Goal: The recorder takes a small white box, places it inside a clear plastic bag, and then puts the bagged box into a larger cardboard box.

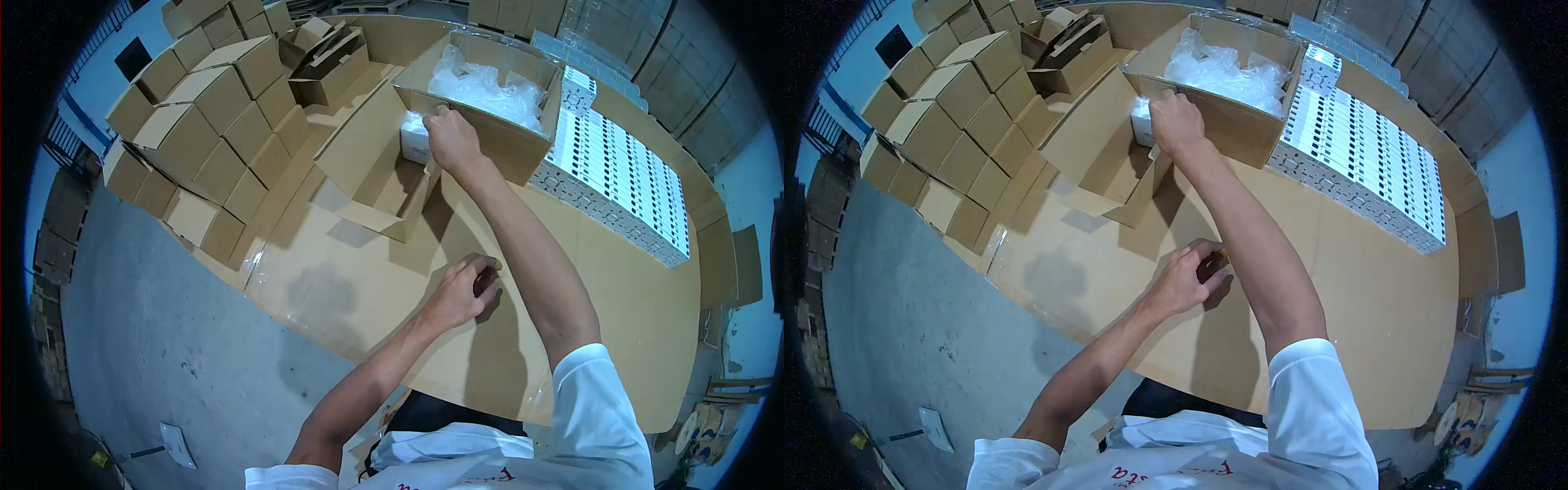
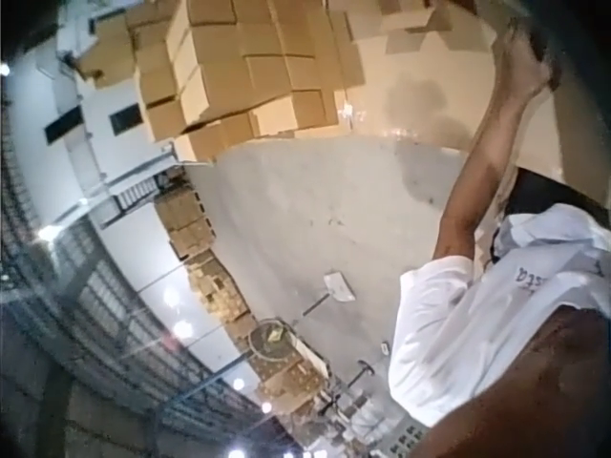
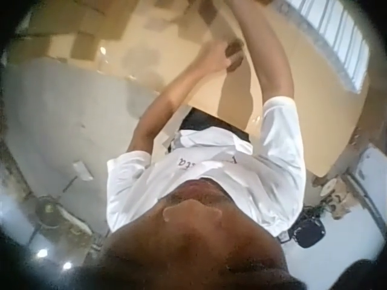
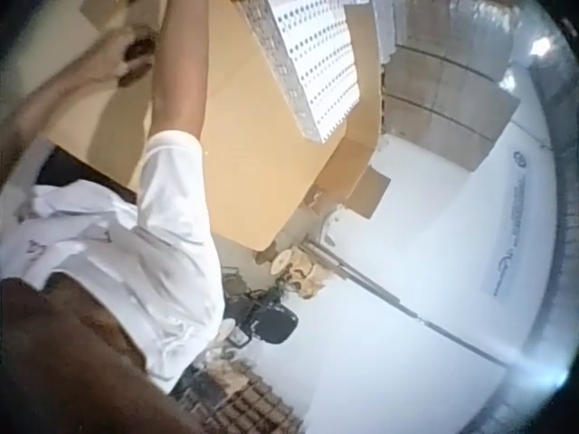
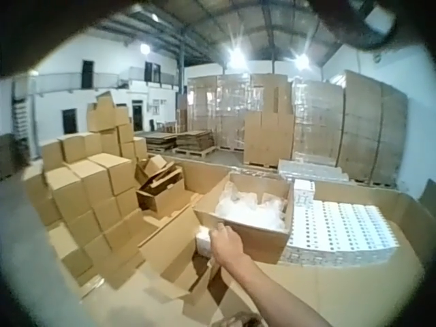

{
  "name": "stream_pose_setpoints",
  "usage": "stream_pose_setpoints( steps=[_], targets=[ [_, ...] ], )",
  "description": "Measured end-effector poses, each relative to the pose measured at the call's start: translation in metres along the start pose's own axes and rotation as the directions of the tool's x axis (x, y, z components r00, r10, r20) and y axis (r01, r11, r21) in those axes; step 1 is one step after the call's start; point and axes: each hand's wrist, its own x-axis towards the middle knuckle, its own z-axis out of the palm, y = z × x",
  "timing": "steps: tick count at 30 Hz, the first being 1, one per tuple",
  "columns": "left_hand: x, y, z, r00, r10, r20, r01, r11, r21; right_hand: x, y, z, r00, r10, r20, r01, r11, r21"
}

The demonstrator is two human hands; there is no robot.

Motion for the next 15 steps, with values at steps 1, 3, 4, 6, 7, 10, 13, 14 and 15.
stream_pose_setpoints(
  steps=[1,3,4,6,7,10,13,14,15],
  targets=[
    [0.000,0.001,-0.001,1.000,-0.003,0.006,0.003,1.000,0.007,0.001,0.000,0.003,1.000,0.017,-0.020,-0.018,0.999,-0.029],
    [-0.004,-0.001,-0.006,1.000,-0.015,0.009,0.014,1.000,0.021,-0.001,-0.007,0.001,1.000,0.010,-0.025,-0.010,1.000,0.000],
    [-0.005,-0.001,-0.008,1.000,-0.020,0.012,0.020,1.000,0.016,-0.002,-0.010,0.000,1.000,0.005,-0.031,-0.005,1.000,0.023],
    [-0.004,-0.001,-0.008,1.000,-0.022,0.017,0.022,1.000,0.009,-0.002,-0.008,-0.005,1.000,0.001,0.002,-0.001,1.000,-0.002],
    [-0.002,-0.001,-0.006,1.000,-0.008,0.020,0.008,1.000,0.019,-0.002,-0.005,-0.009,0.999,-0.002,0.035,0.003,1.000,-0.029],
    [0.010,0.002,0.008,0.999,0.014,0.028,-0.015,1.000,0.017,-0.012,0.023,-0.024,0.997,-0.053,0.054,0.049,0.995,0.084],
    [0.029,0.003,0.022,0.998,0.029,0.062,-0.027,0.999,-0.026,-0.018,0.056,-0.057,0.987,-0.083,-0.134,0.109,0.973,0.201],
    [0.036,0.005,0.026,0.998,0.011,0.066,-0.008,0.999,-0.044,-0.015,0.071,-0.074,0.988,-0.066,-0.140,0.091,0.979,0.183],
    [0.044,0.008,0.031,0.995,0.038,0.090,-0.033,0.998,-0.060,-0.011,0.089,-0.092,0.976,-0.069,-0.208,0.110,0.976,0.190]
  ],
)
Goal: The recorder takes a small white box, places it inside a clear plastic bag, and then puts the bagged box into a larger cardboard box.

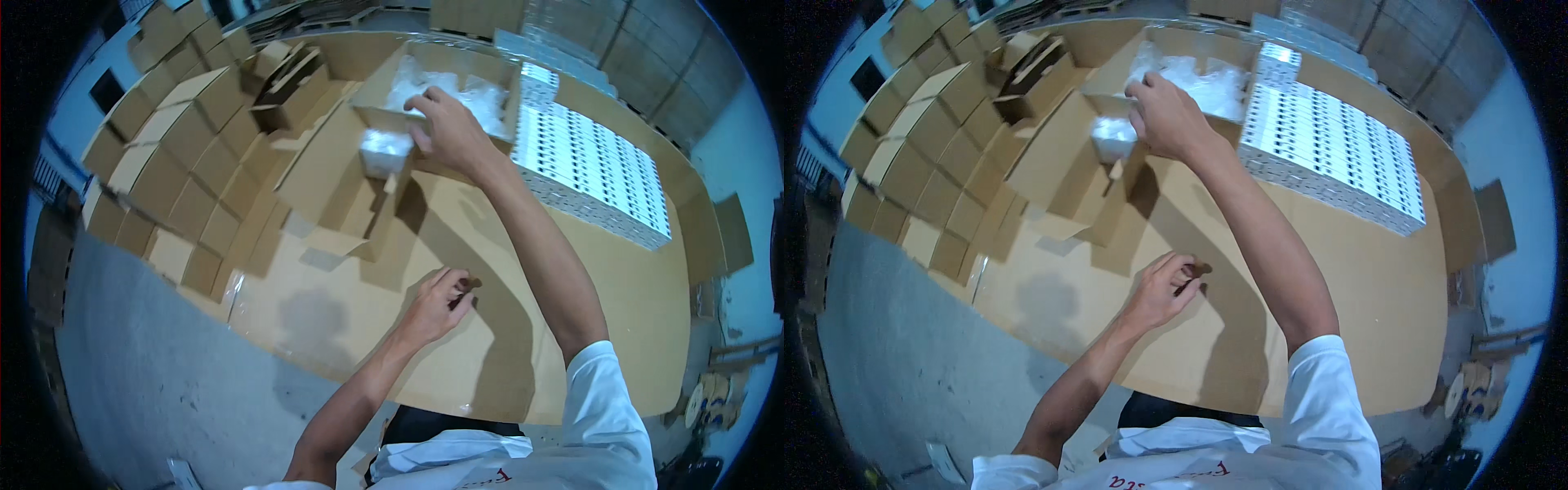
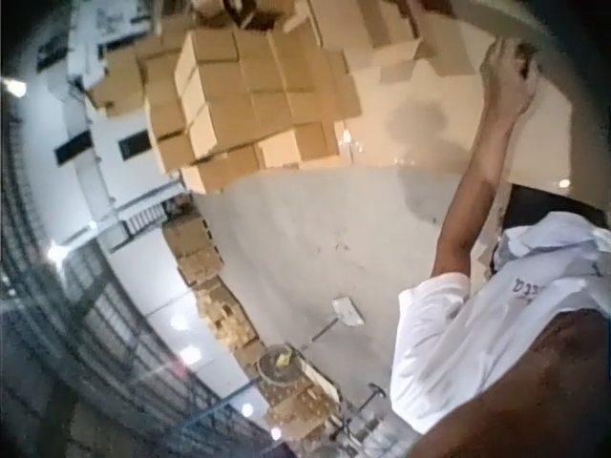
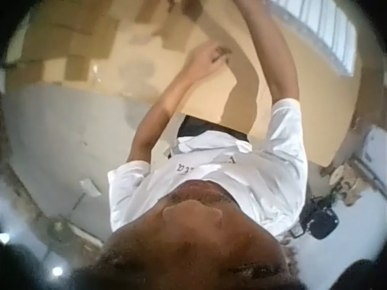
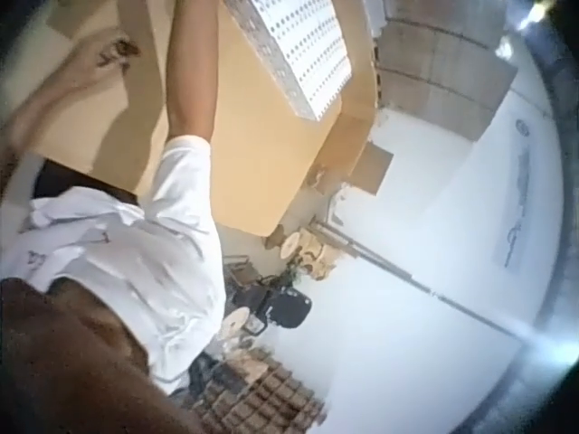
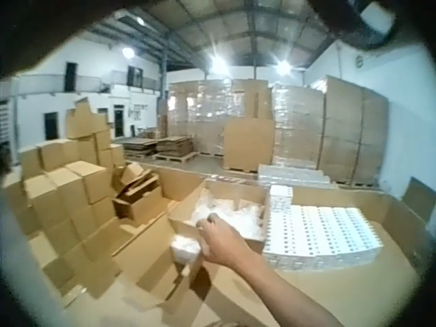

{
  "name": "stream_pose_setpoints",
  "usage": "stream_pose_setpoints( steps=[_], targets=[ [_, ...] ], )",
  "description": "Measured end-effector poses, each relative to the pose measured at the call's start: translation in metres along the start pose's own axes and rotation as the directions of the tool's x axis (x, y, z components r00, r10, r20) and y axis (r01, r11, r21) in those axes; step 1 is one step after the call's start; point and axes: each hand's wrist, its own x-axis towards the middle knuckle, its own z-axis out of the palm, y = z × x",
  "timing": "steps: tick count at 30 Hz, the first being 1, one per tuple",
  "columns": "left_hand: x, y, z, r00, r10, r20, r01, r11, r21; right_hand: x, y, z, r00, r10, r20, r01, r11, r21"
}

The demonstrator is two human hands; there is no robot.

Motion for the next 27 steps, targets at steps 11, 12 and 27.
stream_pose_setpoints(
  steps=[11,12,27],
  targets=[
    [0.061,0.020,0.023,0.995,-0.078,-0.054,0.079,0.997,0.005,0.016,0.255,-0.104,0.909,0.394,-0.137,-0.415,0.886,-0.205],
    [0.068,0.021,0.024,0.997,-0.064,-0.043,0.064,0.998,0.002,0.014,0.271,-0.107,0.883,0.441,-0.158,-0.468,0.851,-0.240],
    [0.082,0.023,0.018,0.997,-0.074,-0.026,0.074,0.997,0.008,0.016,0.320,-0.096,0.868,0.449,-0.213,-0.493,0.829,-0.263]
  ],
)
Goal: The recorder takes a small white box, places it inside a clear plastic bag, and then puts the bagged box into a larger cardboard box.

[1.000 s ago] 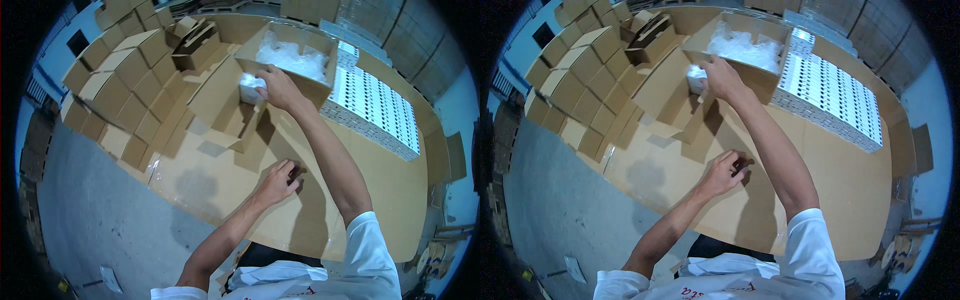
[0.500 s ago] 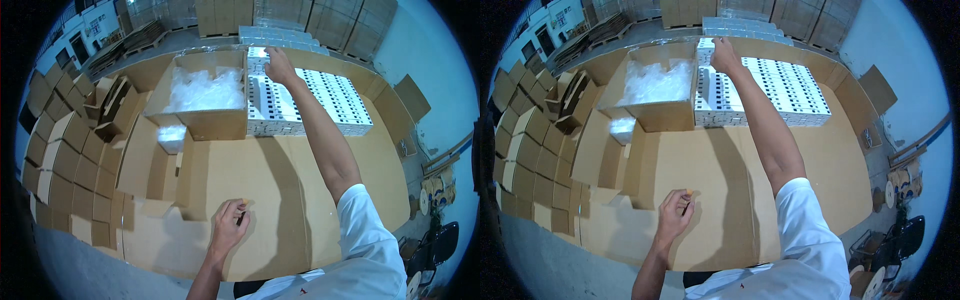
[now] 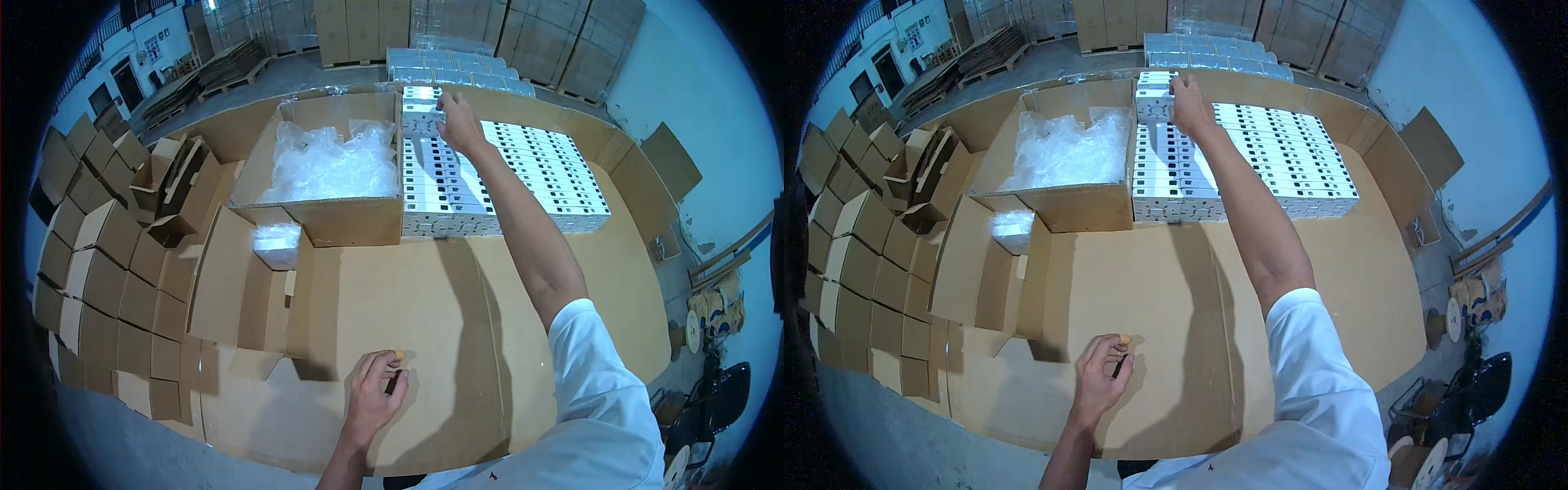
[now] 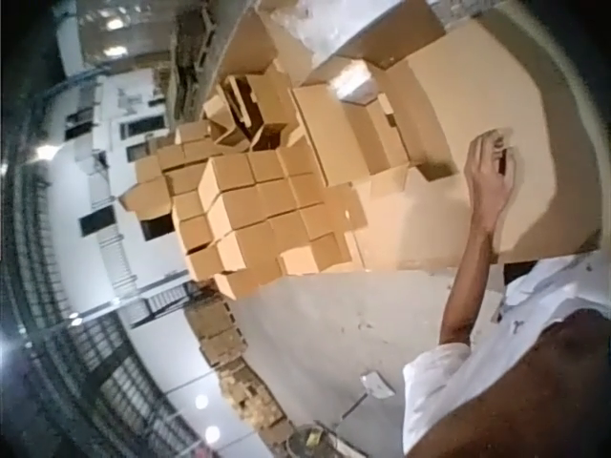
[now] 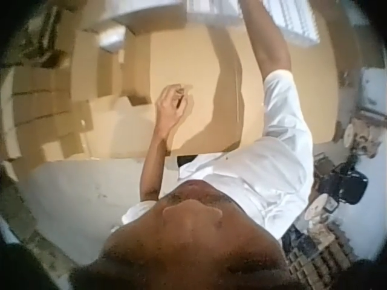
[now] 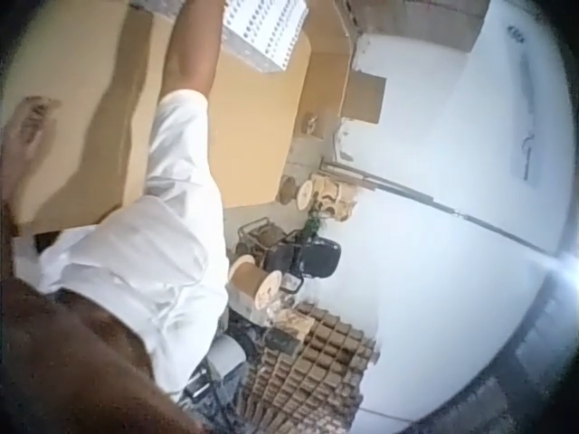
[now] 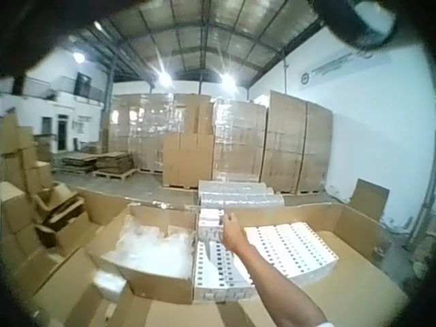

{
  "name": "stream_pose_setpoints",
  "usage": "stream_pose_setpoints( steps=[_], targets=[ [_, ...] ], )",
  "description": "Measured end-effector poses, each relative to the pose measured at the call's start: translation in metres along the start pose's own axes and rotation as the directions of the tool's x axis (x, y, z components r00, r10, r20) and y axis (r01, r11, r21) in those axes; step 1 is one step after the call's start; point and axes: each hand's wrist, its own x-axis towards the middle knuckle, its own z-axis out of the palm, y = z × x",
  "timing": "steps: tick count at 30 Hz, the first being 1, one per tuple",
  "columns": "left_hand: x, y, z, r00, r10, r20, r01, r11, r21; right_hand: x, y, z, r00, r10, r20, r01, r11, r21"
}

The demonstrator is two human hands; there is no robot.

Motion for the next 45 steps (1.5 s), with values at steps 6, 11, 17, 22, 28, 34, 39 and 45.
stream_pose_setpoints(
  steps=[6,11,17,22,28,34,39,45],
  targets=[
    [-0.015,-0.004,-0.003,1.000,0.003,-0.020,-0.002,1.000,0.017,-0.013,-0.002,0.015,0.997,-0.071,-0.029,0.074,0.991,0.111],
    [-0.026,-0.007,-0.001,1.000,0.011,-0.002,-0.011,1.000,-0.003,-0.039,0.011,0.021,0.959,-0.207,-0.192,0.233,0.964,0.127],
    [-0.034,-0.014,0.004,1.000,0.028,-0.007,-0.028,1.000,0.009,-0.091,-0.014,-0.029,0.951,-0.223,-0.215,0.260,0.952,0.161],
    [-0.052,-0.019,0.016,1.000,-0.022,-0.014,0.022,1.000,-0.017,-0.191,-0.048,-0.084,0.988,-0.094,-0.124,0.135,0.913,0.384],
    [-0.061,-0.035,0.010,0.981,-0.193,0.010,0.178,0.882,-0.437,-0.319,-0.107,-0.114,0.973,-0.226,-0.044,0.224,0.889,0.400],
    [-0.077,-0.023,0.010,0.958,-0.206,0.200,0.286,0.627,-0.724,-0.443,-0.137,-0.126,0.971,-0.236,0.032,0.201,0.885,0.421],
    [-0.079,-0.025,0.016,0.953,-0.223,0.206,0.304,0.674,-0.673,-0.465,-0.136,-0.125,0.955,-0.290,0.061,0.233,0.861,0.452],
    [-0.081,-0.025,0.024,0.975,-0.198,0.098,0.215,0.749,-0.626,-0.462,-0.142,-0.132,0.982,-0.156,0.104,0.060,0.788,0.613]
  ],
)
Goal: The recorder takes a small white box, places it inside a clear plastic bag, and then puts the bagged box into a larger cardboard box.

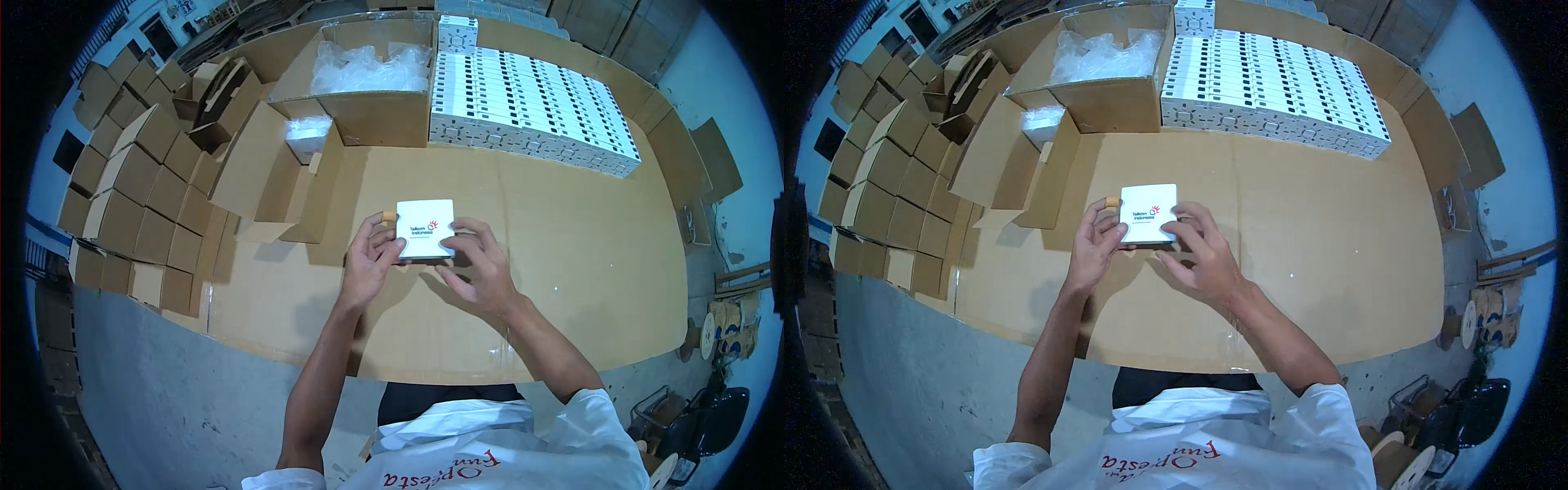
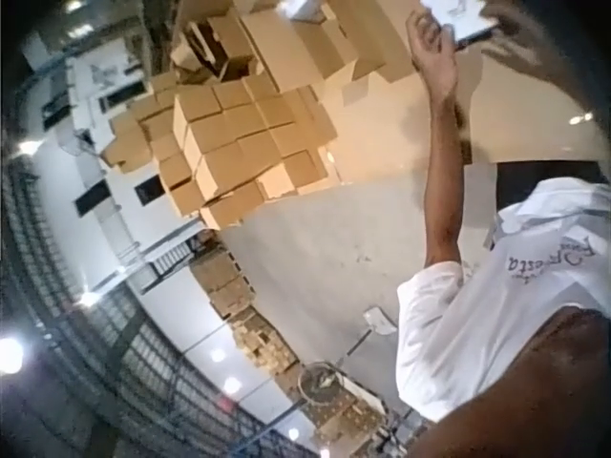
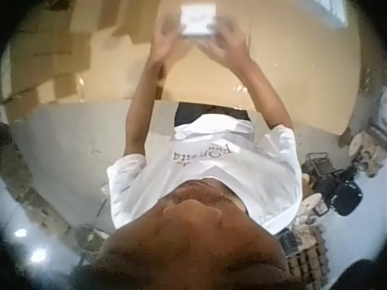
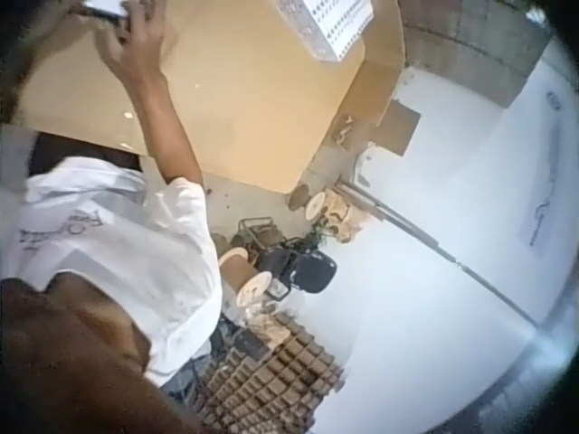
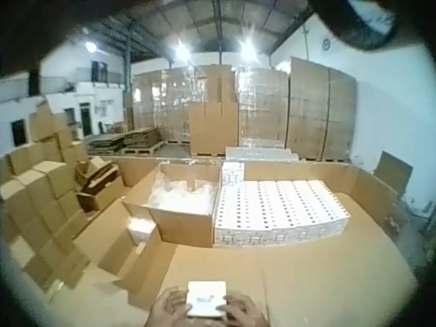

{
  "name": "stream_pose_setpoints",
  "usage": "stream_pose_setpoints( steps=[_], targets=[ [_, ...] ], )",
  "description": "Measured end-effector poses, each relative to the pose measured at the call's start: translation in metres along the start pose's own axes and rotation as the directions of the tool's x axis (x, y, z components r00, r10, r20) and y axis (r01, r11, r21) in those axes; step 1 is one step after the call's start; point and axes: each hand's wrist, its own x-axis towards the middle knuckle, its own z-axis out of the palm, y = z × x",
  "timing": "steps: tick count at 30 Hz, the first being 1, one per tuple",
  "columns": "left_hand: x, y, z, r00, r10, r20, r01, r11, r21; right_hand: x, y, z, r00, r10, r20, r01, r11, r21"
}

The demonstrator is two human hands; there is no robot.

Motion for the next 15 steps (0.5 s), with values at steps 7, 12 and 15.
stream_pose_setpoints(
  steps=[7,12,15],
  targets=[
    [0.010,-0.004,0.018,0.981,0.176,-0.077,-0.170,0.982,0.080,0.012,0.041,0.011,0.965,0.253,-0.070,-0.218,0.920,0.325],
    [0.021,-0.004,0.029,0.977,0.201,-0.077,-0.185,0.967,0.178,0.014,0.054,0.000,0.936,0.346,-0.063,-0.308,0.891,0.333],
    [0.035,-0.005,0.038,0.974,0.214,-0.078,-0.193,0.956,0.220,0.013,0.063,-0.002,0.940,0.299,-0.162,-0.230,0.910,0.346]
  ],
)
